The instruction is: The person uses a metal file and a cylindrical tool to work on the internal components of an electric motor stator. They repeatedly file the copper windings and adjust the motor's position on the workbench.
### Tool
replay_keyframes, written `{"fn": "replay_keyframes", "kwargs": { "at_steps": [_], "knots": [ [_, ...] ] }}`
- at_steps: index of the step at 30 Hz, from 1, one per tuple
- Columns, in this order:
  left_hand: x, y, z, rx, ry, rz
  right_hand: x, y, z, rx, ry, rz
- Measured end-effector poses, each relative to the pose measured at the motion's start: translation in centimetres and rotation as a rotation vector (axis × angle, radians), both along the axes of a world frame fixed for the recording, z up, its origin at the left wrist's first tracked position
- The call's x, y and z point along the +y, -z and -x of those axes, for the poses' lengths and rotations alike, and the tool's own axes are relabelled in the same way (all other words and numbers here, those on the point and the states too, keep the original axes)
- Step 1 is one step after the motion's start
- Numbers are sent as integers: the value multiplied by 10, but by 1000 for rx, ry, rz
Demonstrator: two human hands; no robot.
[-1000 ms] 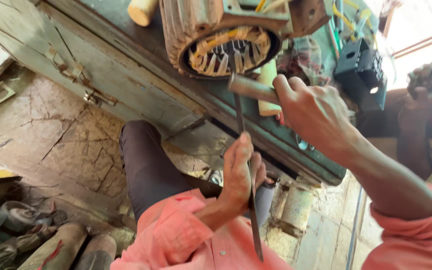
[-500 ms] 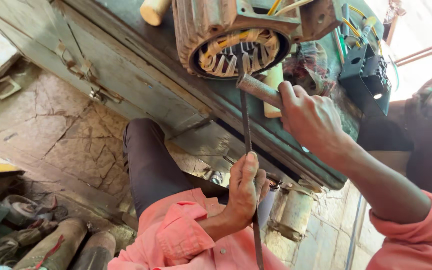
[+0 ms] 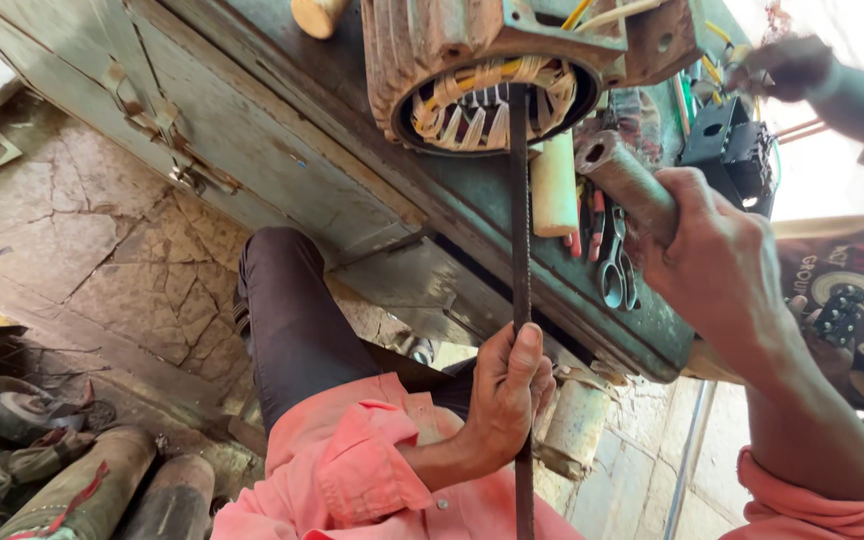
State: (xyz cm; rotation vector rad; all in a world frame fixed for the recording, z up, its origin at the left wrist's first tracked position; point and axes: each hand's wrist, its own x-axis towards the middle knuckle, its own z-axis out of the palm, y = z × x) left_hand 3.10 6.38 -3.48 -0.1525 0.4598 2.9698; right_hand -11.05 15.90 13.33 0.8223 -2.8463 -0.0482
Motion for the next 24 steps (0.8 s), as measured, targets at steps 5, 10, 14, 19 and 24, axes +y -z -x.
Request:
{"fn": "replay_keyframes", "kwargs": {
  "at_steps": [5,10,14,19,24],
  "knots": [
    [-5,0,3,-6,-10,34,0,-1,-4,35,-35,-4],
    [-6,-2,6,-34,-4,71,2,4,-4,19,-46,21],
    [-6,-3,10,-40,-25,85,3,0,-4,31,-61,6],
    [-12,-8,20,-48,-14,41,-10,-12,-7,57,-56,-5],
    [-19,-15,24,-82,70,-78,-30,-30,-8,137,-170,-72]
  ]
}}
